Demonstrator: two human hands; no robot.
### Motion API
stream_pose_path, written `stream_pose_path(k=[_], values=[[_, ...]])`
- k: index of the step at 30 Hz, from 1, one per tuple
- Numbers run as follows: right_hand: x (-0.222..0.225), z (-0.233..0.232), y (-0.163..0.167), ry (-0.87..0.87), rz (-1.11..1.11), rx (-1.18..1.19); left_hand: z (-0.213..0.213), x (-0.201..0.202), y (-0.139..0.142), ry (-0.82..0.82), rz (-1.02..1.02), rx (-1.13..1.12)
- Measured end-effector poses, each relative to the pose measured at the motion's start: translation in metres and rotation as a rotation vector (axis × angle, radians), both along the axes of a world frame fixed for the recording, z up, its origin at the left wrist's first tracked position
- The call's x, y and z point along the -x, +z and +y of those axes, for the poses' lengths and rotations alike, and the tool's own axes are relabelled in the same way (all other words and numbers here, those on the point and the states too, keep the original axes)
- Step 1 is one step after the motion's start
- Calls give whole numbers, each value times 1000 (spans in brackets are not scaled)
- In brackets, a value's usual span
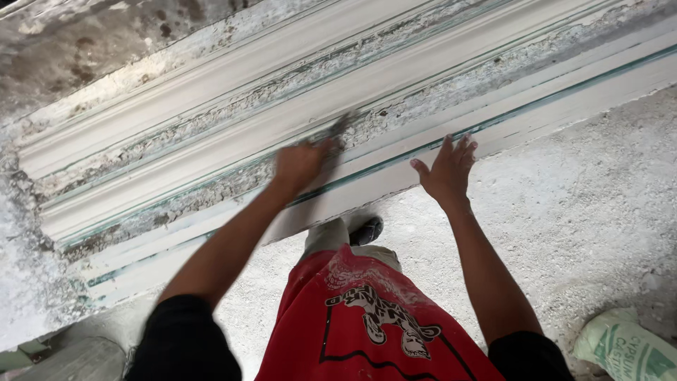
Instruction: The person uses a small knife to scrape excess plaster off decorative cornice moldings, running the blade along the grooves of each piece and brushing loosened debris away while steadying the molding with the other hand.
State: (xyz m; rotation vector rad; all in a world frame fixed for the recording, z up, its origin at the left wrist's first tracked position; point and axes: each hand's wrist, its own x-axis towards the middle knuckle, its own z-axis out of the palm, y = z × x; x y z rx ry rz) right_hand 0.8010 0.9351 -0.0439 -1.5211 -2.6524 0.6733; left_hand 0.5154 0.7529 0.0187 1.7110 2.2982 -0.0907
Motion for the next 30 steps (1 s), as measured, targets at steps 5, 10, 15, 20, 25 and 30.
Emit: stream_pose_path(k=[5,10,15,20,25,30], values=[[2,-3,4,-15,-45,5,165,-98,-3,-18,-163,-188],[-7,-4,-1,-58,-71,-2,204,-121,-5,-20,-215,-292],[-9,-4,-6,-61,-71,-21,101,-59,-5,-10,-172,-111],[-5,1,-2,-27,-62,-64,29,-36,-21,100,-136,-81],[-10,3,6,0,-108,-36,113,-81,-40,71,-211,-122],[-34,25,22,82,-66,35,258,-152,-27,32,-289,-62]])
